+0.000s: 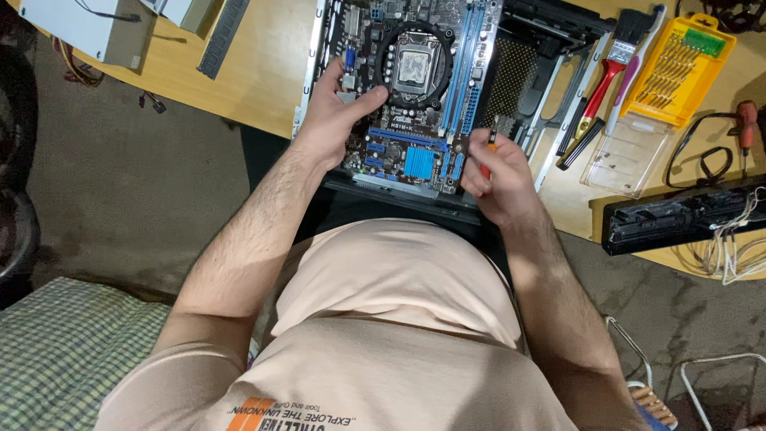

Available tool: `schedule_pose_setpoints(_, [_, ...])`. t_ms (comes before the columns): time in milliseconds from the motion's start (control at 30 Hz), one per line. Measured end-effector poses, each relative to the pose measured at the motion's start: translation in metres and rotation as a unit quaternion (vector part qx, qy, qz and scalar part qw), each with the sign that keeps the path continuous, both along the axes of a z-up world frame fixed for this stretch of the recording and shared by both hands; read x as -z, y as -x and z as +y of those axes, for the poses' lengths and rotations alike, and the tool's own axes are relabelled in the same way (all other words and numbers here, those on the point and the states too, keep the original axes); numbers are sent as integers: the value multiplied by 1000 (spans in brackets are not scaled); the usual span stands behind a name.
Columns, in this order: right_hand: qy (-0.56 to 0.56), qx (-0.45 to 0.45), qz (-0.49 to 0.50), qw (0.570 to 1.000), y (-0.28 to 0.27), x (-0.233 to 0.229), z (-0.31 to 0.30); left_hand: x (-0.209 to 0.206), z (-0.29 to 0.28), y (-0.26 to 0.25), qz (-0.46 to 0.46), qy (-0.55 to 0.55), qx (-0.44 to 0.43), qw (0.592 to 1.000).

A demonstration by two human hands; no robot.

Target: The person uses a screwdriver to loosen screws on a motherboard inside a computer case, then lifts the motherboard out of the case and continues to unscrew components from it. The person handles the motherboard and screwdriver throughout the clip.

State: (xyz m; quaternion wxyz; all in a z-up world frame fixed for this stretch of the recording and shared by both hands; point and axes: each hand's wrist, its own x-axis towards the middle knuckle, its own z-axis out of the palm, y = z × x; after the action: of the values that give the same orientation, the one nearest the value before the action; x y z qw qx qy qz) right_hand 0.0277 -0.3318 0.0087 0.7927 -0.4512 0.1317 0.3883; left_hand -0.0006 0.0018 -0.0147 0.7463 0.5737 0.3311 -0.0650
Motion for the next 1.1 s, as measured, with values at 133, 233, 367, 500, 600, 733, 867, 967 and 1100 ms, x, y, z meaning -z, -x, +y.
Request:
schedule_pose_setpoints(133, [-13, -18, -21, 1000, 13, -2, -3, -21, -3, -2, 3, 73, -23, 997])
schedule_pose_setpoints(233, [-5, -10, -31, 999, 16, -3, -1, -23, -2, -2, 42, 94, -21, 995])
schedule_pose_setpoints(367, [-72, -44, -49, 995, 14, -17, 7, -4, 1, 1, 42, 104, -11, 994])
schedule_pose_setpoints(500, [-94, -64, -68, 991, 18, -25, 13, -11, 2, 1, 31, 93, 30, 995])
schedule_pose_setpoints(600, [-16, -58, -73, 995, 22, -9, 9, -9, 3, 0, 50, 87, 30, 994])
schedule_pose_setpoints(733, [63, -43, -48, 996, 24, -15, 11, 7, 4, 1, 45, 103, 21, 993])
schedule_pose_setpoints(867, [23, -30, -107, 993, 25, -16, 13, 4, 4, 2, 61, 119, -3, 991])
schedule_pose_setpoints(967, [68, -6, -124, 990, 27, -18, 13, -24, 2, -1, 76, 176, -23, 981])
schedule_pose_setpoints(1100, [139, 26, -212, 967, 28, -66, 35, -18, -5, 7, -13, 293, -10, 956])
